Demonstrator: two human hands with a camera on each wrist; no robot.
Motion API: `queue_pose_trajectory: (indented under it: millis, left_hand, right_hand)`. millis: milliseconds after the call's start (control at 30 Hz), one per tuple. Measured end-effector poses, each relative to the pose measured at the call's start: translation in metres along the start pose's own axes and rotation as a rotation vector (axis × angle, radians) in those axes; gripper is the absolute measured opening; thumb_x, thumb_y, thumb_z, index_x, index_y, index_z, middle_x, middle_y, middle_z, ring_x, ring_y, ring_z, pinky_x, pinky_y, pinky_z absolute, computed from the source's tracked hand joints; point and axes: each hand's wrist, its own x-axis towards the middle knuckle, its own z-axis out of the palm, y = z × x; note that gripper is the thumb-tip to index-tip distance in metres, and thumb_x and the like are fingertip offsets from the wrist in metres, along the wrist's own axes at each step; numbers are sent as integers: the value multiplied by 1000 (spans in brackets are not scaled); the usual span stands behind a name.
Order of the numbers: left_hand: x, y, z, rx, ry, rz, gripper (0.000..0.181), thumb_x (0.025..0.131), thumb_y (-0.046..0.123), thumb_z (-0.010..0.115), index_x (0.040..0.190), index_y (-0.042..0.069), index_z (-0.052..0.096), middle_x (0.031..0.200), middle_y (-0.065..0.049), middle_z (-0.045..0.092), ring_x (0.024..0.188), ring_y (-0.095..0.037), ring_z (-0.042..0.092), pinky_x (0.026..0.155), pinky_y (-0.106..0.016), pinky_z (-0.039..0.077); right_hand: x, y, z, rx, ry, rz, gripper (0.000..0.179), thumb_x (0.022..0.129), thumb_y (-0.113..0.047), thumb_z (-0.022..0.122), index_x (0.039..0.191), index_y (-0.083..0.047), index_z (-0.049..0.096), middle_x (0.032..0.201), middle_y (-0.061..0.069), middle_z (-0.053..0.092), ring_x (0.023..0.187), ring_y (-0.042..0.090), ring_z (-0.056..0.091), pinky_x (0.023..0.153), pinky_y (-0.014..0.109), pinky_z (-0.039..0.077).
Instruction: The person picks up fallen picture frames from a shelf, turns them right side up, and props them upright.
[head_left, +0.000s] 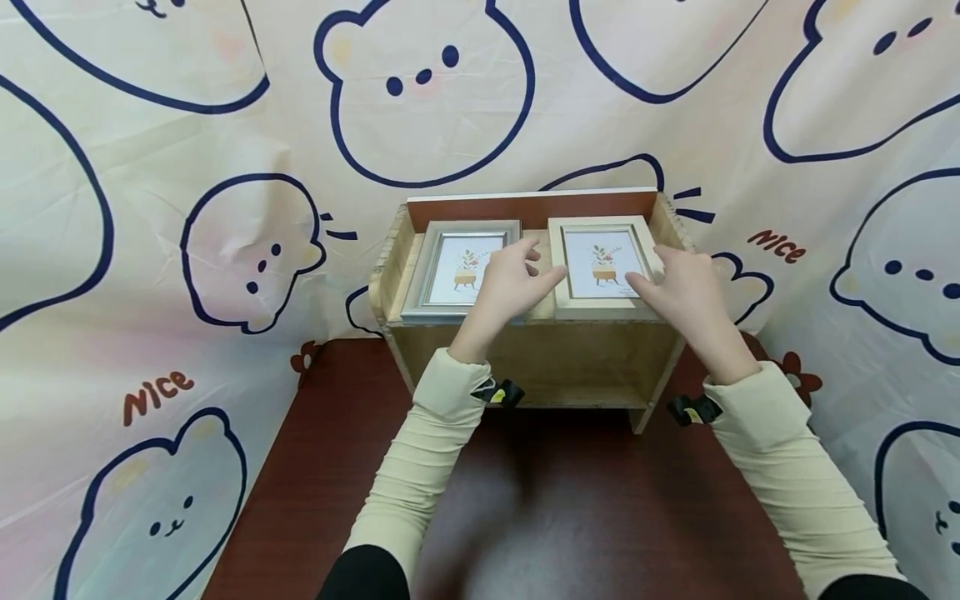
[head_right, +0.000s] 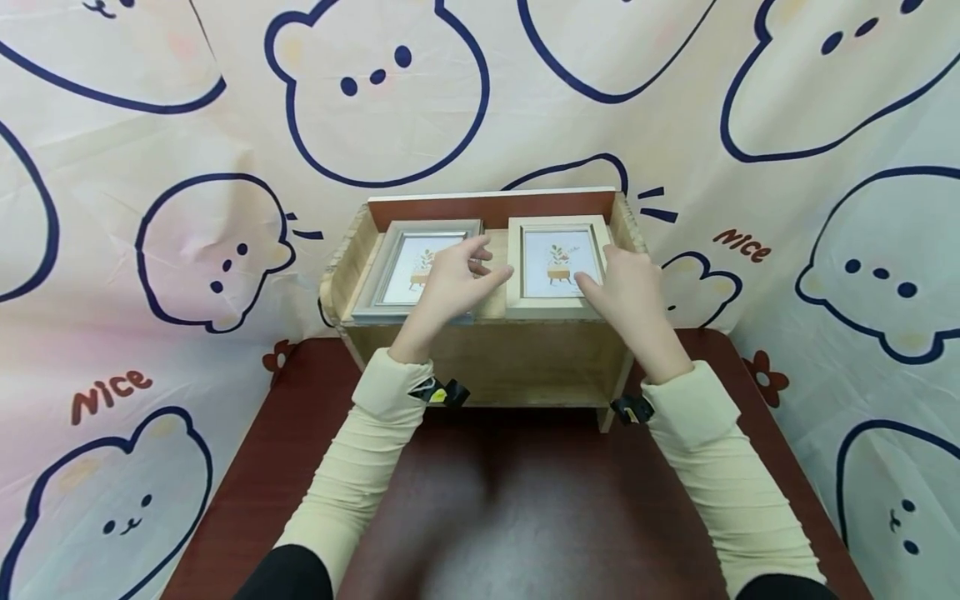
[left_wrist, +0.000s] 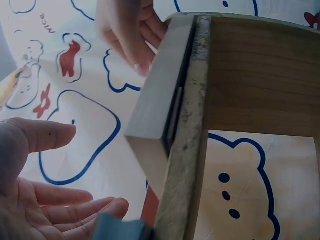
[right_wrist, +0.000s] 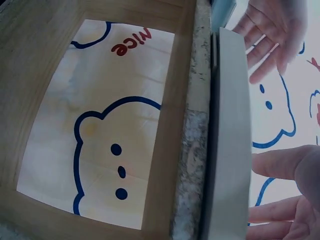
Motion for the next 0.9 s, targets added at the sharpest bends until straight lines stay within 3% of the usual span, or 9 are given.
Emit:
queue_pose_trajectory:
  millis: [167,267,400,533,733,900]
  left_hand:
    - [10,3,9,99,-3,-1,53,85,31,61,127,2,49,110,-16,61,95,-23,60,76,-32,49]
    - [16,3,14,150,-9,-6,40,84,31,61,109,0,58,79,-10,62,70,-18,58,57,-24,44]
    - [21,2,18,192,-24,-16,33,84,30,62,72,2,52,49,0,36,45,-12,33,43,-22,25]
    - [26,3,22,257,-36,-14,40,83,31,62,57,9,40,47,4,31,44,-10,30,41,-21,26]
    - [30,4,27,301,-58,-18,39,82,30,64,57,10,42,50,2,33,46,-12,35,42,-21,28]
    - [31,4,30,328,-59,-52,37,81,28,65,57,9,44,52,1,36,49,-14,37,44,-23,31]
  right_hand:
    - [6,0,6,-8,-6,14,48,84,-28,59,104,15,57,81,31,61,72,41,56,56,47,40]
    - [9,1,9,-13,-22,45,48,84,-28,58,103,16,56,84,32,60,77,44,55,60,50,41]
    - [14,1,13,-36,-67,100,49,86,-27,53,106,18,53,94,35,57,84,47,53,67,54,40]
    - [16,-1,15,-39,-110,168,50,87,-25,48,115,18,47,104,35,53,90,47,50,74,57,36]
    - [17,-3,18,-46,-151,241,51,88,-19,44,126,15,39,114,34,49,95,45,50,73,59,40]
    - [17,-3,21,-58,-168,280,44,84,-7,44,126,8,44,113,32,51,95,45,48,69,58,41]
